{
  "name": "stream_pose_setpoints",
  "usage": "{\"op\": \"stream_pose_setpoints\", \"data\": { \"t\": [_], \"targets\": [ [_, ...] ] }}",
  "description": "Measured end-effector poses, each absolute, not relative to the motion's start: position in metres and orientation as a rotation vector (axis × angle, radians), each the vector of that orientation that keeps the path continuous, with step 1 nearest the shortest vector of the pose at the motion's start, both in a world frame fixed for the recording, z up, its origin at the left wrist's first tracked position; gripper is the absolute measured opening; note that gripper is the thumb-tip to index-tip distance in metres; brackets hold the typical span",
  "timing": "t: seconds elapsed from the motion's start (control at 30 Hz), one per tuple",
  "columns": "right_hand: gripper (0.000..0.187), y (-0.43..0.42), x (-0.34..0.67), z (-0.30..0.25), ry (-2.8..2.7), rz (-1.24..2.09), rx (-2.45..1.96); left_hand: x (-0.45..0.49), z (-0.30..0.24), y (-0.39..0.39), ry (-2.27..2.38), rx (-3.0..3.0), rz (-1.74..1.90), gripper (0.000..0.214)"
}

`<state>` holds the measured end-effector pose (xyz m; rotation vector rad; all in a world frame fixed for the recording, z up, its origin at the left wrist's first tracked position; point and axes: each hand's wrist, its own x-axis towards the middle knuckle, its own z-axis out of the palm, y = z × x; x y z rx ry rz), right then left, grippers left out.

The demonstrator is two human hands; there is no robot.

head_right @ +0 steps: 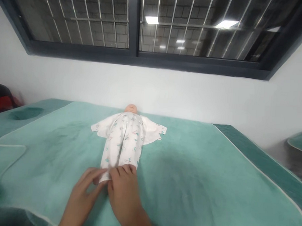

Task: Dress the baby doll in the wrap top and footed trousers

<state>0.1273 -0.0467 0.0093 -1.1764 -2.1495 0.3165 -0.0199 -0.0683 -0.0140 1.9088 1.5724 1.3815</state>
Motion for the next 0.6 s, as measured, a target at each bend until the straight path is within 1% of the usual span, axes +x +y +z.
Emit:
{"op": "stream_pose_setpoints", "data": {
  "t": [0.13,0.33,0.4,0.5,0.6],
  "targets": [
    [0.017,-0.056,0.128,0.002,-2.062,0.36,-1.166,-0.024,-0.021,-0.075,1.555,1.941,1.381,0.019],
    [0.014,-0.073,0.137,-0.005,-2.117,0.236,-1.01,-0.028,-0.028,-0.095,1.451,2.013,1.322,0.026],
    [0.016,-0.073,0.144,-0.003,-2.16,0.239,-0.952,-0.032,-0.027,-0.096,1.495,1.942,1.319,0.026],
    [0.026,-0.068,0.155,0.002,-2.164,0.187,-1.002,-0.038,-0.026,-0.089,1.519,1.972,1.292,0.025],
    [0.026,-0.063,0.163,0.003,-2.15,0.114,-1.106,-0.042,-0.027,-0.079,1.485,2.151,1.24,0.027]
  ]
}}
